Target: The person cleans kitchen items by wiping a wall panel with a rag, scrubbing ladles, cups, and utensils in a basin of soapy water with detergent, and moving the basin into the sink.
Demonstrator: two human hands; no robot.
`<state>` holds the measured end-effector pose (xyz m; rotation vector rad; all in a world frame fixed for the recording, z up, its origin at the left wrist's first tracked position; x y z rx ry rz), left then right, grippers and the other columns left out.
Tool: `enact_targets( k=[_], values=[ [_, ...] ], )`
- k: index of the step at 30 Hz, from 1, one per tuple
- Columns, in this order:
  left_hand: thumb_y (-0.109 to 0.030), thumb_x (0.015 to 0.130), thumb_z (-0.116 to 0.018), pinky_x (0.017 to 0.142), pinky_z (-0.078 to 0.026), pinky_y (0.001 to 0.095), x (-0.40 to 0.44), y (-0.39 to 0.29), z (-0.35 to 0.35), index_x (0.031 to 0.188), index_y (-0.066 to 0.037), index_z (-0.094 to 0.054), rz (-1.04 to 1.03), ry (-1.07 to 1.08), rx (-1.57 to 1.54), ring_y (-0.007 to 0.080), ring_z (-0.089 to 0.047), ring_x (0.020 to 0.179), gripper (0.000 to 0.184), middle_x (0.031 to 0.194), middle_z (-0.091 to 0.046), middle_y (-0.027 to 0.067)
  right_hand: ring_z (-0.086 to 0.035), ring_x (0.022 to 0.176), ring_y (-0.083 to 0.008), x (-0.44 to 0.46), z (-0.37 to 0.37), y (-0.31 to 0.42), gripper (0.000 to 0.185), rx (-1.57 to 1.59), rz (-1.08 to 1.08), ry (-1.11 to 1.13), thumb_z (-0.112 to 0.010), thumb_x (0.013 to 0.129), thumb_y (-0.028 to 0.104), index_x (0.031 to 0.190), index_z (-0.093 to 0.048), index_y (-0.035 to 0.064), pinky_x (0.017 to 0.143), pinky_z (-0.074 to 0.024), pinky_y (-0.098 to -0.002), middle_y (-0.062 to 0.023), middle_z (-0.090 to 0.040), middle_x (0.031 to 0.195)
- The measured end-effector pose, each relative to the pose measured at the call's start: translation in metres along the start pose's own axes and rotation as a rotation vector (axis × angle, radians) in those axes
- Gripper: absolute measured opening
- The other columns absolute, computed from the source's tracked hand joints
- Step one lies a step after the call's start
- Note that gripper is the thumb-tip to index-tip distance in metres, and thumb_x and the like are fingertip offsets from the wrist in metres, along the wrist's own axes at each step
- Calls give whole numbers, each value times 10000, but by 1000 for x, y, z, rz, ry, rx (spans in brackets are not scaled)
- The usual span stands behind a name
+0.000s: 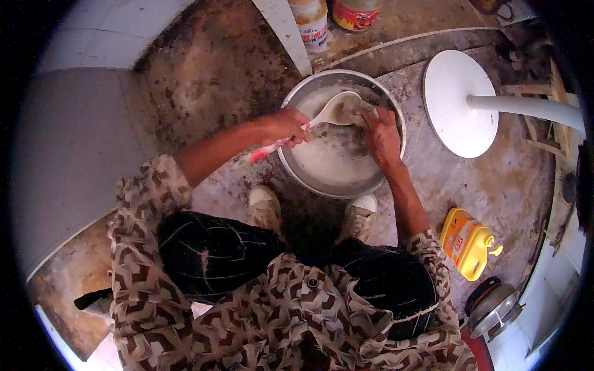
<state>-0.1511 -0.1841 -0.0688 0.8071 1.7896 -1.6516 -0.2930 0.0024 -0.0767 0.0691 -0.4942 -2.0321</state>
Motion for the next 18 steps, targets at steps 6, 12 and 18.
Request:
enact_targets(
  k=[6, 12, 18],
  values=[
    [-104, 747, -513, 409, -404, 309, -5, -16, 30, 875, 44, -593, 23, -3, 458, 194, -545, 518, 212, 751, -604, 172, -452, 1005, -316, -4, 25, 18, 419, -134, -10, 26, -570, 642, 23, 1053, -551, 104, 822, -409, -413, -125, -482, 1084],
    [-65, 721, -468, 745, -477, 430, 25, 9, 33, 877, 65, -610, -35, -252, 1015, 382, -601, 835, 247, 896, -590, 276, -400, 1129, -364, -8, -34, 62, 290, 322, 424, 92, -540, 767, 148, 1054, -563, 110, 859, -332, -537, -164, -460, 1196],
    [-109, 738, -469, 550, -462, 409, 7, 9, 31, 715, 35, -565, -203, -384, 800, 262, -557, 555, 175, 673, -584, 167, -508, 965, -355, -19, -65, 55, 412, 20, 320, 175, -551, 787, 201, 1155, -441, 52, 791, -417, -441, -186, -481, 1109]
  ],
)
Point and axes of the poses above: each hand's wrist, its own x-axis towards the middle knuckle, its own z-axis out of the back of the hand, y = z × x, the point moved 3 cm from there along x, towards the middle knuckle
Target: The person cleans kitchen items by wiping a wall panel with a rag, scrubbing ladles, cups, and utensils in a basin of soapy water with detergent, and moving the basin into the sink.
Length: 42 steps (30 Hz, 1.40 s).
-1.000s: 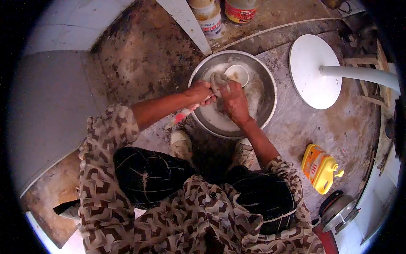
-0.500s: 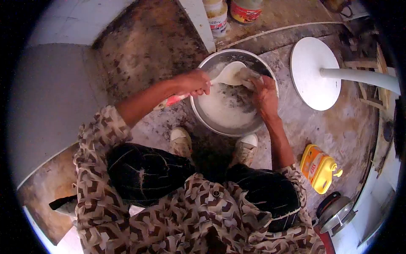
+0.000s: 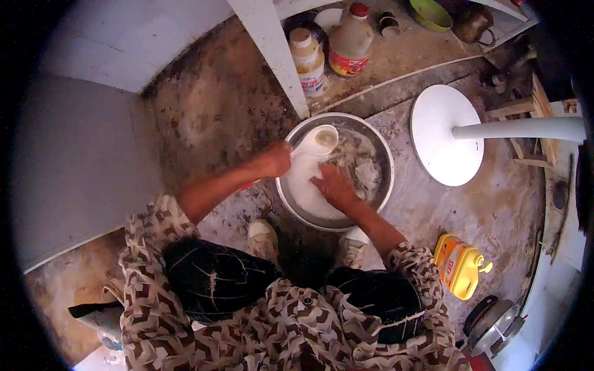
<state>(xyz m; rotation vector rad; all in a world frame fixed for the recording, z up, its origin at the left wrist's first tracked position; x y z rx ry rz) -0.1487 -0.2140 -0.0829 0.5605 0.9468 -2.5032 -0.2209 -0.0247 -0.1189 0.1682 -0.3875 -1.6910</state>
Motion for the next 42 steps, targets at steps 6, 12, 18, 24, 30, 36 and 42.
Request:
enact_targets(
  k=[6, 12, 18, 24, 30, 36, 42],
  values=[
    [-123, 815, -437, 519, -474, 338, -15, -20, 0, 854, 27, -525, 230, 343, -282, 221, -582, 580, 178, 698, -587, 154, -590, 651, -312, 0, -20, -33, 247, 78, -166, 166, -567, 771, 168, 1013, -571, 121, 585, -491, -371, -186, -574, 1002],
    [-120, 795, -444, 611, -499, 346, -6, 11, -53, 966, 40, -542, 259, 330, -799, 200, -617, 707, 253, 829, -598, 170, -588, 644, -209, 14, 22, -53, 212, 1060, -374, -63, -568, 821, 192, 956, -578, 29, 582, -482, -327, -97, -618, 724],
    [-104, 841, -412, 820, -433, 352, 2, -24, -41, 1020, 40, -489, -155, -146, -67, 223, -559, 928, 242, 936, -574, 132, -576, 636, -120, 22, 32, -39, 142, 1683, -898, -101, -576, 813, 176, 802, -590, 35, 565, -445, -239, -42, -592, 715],
    [-191, 851, -503, 811, -429, 348, 10, -56, -44, 1073, -37, -485, -242, -18, -841, 177, -488, 988, 270, 1075, -532, 81, -597, 894, -214, 31, 28, -17, 191, 1914, -775, -486, -458, 862, 70, 1027, -502, -17, 760, -494, -299, -146, -602, 915],
    [-158, 844, -499, 596, -440, 239, -8, -66, -22, 1051, -45, -501, 111, 392, -925, 115, -554, 796, 236, 945, -574, 23, -584, 920, -218, 27, 34, -34, 391, 1794, -710, -292, -555, 817, 103, 1156, -376, 24, 838, -446, -335, -133, -593, 1032],
    [-103, 794, -543, 629, -470, 264, 3, -47, -33, 1195, -29, -445, 51, 378, -1140, 153, -573, 789, 419, 953, -574, 54, -586, 894, -235, 21, 36, -52, 180, 1609, -754, -218, -485, 859, 152, 932, -558, 5, 821, -452, -350, -126, -616, 957],
    [48, 799, -416, 764, -516, 328, -1, -35, -27, 1182, 16, -444, 116, 170, -1234, 201, -567, 894, 386, 1064, -515, 133, -419, 1121, -331, 1, 45, -51, 409, -166, -339, -224, -524, 796, 172, 1195, -462, 102, 864, -414, -426, -202, -437, 1225]
  ],
)
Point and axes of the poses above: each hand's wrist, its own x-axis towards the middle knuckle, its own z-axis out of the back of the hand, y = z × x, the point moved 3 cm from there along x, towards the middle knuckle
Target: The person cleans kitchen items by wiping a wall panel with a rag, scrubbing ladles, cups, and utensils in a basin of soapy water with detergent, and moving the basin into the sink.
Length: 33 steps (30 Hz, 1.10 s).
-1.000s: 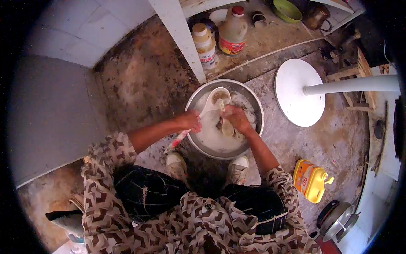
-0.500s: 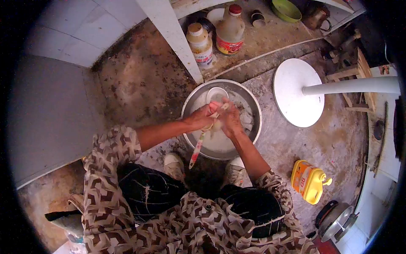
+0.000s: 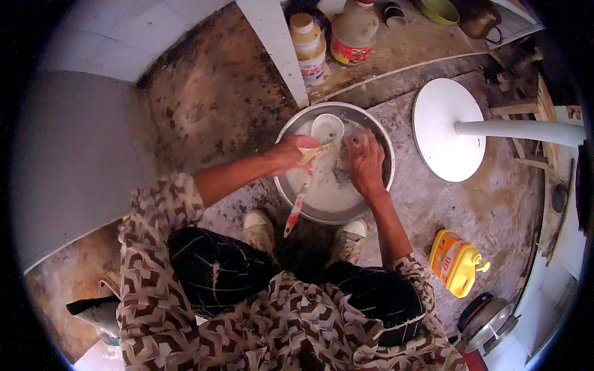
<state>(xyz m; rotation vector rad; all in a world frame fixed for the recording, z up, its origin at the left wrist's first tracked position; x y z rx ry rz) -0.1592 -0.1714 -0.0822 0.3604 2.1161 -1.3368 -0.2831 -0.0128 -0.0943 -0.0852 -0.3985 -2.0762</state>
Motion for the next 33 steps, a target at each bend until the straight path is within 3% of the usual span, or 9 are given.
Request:
enact_targets(
  k=[5, 8, 12, 15, 19, 25, 27, 28, 33],
  values=[
    [-35, 785, -497, 722, -522, 351, 4, 5, 5, 1117, 20, -469, 71, -9, -38, 220, -595, 828, 337, 997, -557, 143, -490, 1026, -364, -27, -9, 1, 473, 7, 24, 181, -608, 702, 125, 1165, -515, 134, 847, -427, -412, -173, -519, 1099],
    [-69, 782, -524, 579, -520, 338, 9, 9, 9, 1086, 26, -478, 127, -20, 224, 218, -607, 663, 322, 849, -592, 134, -535, 955, -328, -11, 1, -22, 434, 546, -144, 360, -605, 673, 92, 1105, -569, 118, 862, -429, -362, -162, -551, 1017],
    [-51, 823, -483, 395, -466, 286, 12, 9, -1, 897, 15, -554, 282, -83, 493, 174, -583, 501, 122, 675, -594, 95, -535, 944, -326, 8, 62, 11, 408, 463, -97, 166, -588, 651, 46, 1056, -597, 92, 854, -425, -353, -161, -552, 1011],
    [-92, 842, -470, 408, -467, 284, 17, 11, -17, 912, 6, -552, 284, 78, 334, 178, -597, 562, 146, 716, -600, 93, -478, 1018, -336, 12, 79, 47, 470, 246, 178, 151, -614, 655, 76, 1120, -552, 107, 879, -403, -376, -144, -505, 1114],
    [-63, 811, -524, 482, -491, 301, 21, 13, -19, 975, -18, -542, 152, 39, -201, 225, -603, 677, 171, 895, -594, 92, -433, 1060, -357, 19, 70, 79, 540, 234, 270, 232, -632, 683, 143, 1197, -468, 111, 917, -380, -410, -108, -445, 1209],
    [22, 751, -521, 417, -440, 263, 0, 14, -9, 895, 21, -574, 96, 178, 186, 183, -580, 563, 154, 729, -597, 115, -508, 971, -356, 22, 32, 50, 550, -78, 197, 577, -628, 700, 166, 1212, -442, 98, 805, -463, -429, -123, -486, 1152],
    [24, 745, -530, 388, -419, 253, 6, 18, -14, 848, 37, -583, 103, 169, 238, 163, -561, 515, 116, 674, -590, 110, -467, 1042, -334, 30, 53, 52, 428, -182, 194, 701, -585, 718, 145, 1130, -493, 79, 743, -496, -415, -115, -484, 1154],
    [-30, 717, -592, 345, -321, 271, 3, 18, -15, 729, 19, -547, 52, 140, 216, 146, -494, 477, 68, 620, -547, 86, -539, 952, -345, 34, 61, 52, 325, -195, 130, 701, -587, 708, 150, 1015, -553, 51, 706, -503, -426, -140, -565, 1018],
    [-99, 763, -551, 307, -329, 277, 4, -10, -5, 692, 17, -588, 16, 121, 561, 117, -444, 376, 141, 545, -532, 85, -582, 860, -343, 57, 46, 19, 241, -208, 101, 711, -611, 678, 142, 895, -579, 43, 719, -494, -432, -172, -573, 927]
  ],
)
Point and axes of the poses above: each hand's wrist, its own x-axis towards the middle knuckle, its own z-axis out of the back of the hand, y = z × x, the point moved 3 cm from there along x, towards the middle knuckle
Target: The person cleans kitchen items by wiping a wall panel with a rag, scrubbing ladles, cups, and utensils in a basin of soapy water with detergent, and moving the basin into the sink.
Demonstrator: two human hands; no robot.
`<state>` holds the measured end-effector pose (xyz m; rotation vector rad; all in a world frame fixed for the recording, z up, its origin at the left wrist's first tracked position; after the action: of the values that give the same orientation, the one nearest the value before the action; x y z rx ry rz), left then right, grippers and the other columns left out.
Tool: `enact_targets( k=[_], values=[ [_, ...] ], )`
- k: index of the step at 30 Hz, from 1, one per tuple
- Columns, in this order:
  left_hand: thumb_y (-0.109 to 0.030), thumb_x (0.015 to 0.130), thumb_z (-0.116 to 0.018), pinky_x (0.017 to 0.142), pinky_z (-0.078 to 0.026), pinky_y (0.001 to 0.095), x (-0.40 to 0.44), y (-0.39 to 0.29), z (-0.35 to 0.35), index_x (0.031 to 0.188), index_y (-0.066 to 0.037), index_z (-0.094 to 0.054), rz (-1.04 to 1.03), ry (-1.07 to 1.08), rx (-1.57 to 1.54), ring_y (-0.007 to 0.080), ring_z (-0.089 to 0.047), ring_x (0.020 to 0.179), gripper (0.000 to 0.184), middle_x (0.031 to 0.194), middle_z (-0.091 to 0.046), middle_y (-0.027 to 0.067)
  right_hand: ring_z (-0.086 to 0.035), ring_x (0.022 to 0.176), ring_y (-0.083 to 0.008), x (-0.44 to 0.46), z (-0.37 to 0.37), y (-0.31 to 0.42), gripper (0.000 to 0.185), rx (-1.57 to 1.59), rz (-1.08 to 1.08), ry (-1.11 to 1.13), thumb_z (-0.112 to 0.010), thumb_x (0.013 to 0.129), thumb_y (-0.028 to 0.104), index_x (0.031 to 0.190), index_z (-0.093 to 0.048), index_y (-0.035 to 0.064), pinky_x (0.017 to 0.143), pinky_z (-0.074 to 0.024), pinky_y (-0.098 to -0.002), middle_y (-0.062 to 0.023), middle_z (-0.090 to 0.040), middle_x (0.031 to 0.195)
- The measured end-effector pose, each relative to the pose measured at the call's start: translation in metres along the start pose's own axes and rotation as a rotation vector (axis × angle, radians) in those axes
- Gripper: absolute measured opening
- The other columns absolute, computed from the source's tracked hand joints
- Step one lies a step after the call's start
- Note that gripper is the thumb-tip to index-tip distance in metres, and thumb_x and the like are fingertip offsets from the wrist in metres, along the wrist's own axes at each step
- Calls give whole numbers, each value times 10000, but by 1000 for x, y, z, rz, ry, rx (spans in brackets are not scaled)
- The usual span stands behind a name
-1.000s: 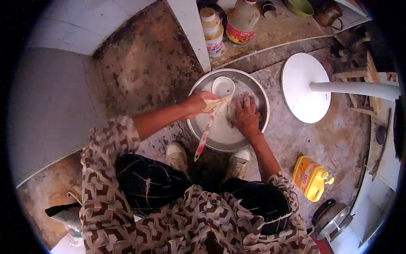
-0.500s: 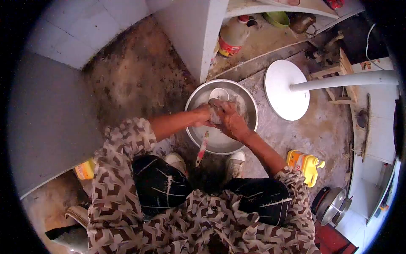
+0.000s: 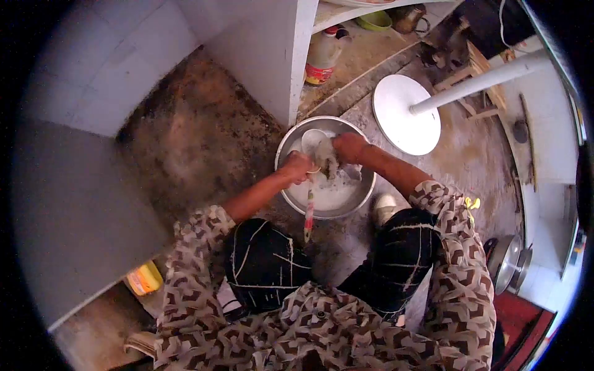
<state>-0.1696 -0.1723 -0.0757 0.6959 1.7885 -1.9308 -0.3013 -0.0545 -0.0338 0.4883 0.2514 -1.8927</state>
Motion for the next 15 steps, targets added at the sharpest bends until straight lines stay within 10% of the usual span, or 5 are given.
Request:
enact_targets(
  k=[6, 7, 10, 15],
  values=[
    [-103, 831, -488, 448, -439, 266, -5, 29, 2, 800, 23, -569, 59, -29, -571, 141, -543, 555, 153, 715, -582, 108, -583, 861, -323, -1, -32, -28, 173, -11, 34, -123, -535, 702, 91, 828, -605, -5, 740, -492, -388, -169, -595, 872],
    [-212, 877, -496, 640, -487, 265, -5, 32, -1, 974, -24, -542, 126, -41, -618, 162, -581, 774, 216, 929, -607, 111, -527, 988, -319, 2, -45, -27, 231, -216, 204, 130, -515, 727, 100, 911, -575, -27, 790, -469, -417, -171, -553, 1022],
    [-283, 862, -531, 780, -487, 305, -13, 19, -10, 1082, -27, -510, -38, 13, -875, 194, -571, 922, 338, 1053, -573, 107, -441, 1086, -318, -26, -64, -8, 261, -203, 154, -337, -510, 748, 137, 952, -564, -16, 808, -440, -484, -157, -462, 1162],
    [-4, 808, -519, 806, -469, 312, -17, 11, -15, 1061, -4, -526, -24, -40, -1031, 187, -546, 982, 253, 1061, -553, 87, -407, 1130, -329, -18, -108, 5, 310, -186, 325, -302, -516, 761, 192, 1009, -559, 12, 799, -429, -516, -156, -409, 1249]
  ],
)
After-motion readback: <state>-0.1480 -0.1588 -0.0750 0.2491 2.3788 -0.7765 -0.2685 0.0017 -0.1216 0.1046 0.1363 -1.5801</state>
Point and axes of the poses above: each hand's wrist, its own x-axis towards the middle knuckle, its own z-axis out of the back of the hand, y = z × x, the point moved 3 cm from there along x, towards the middle knuckle
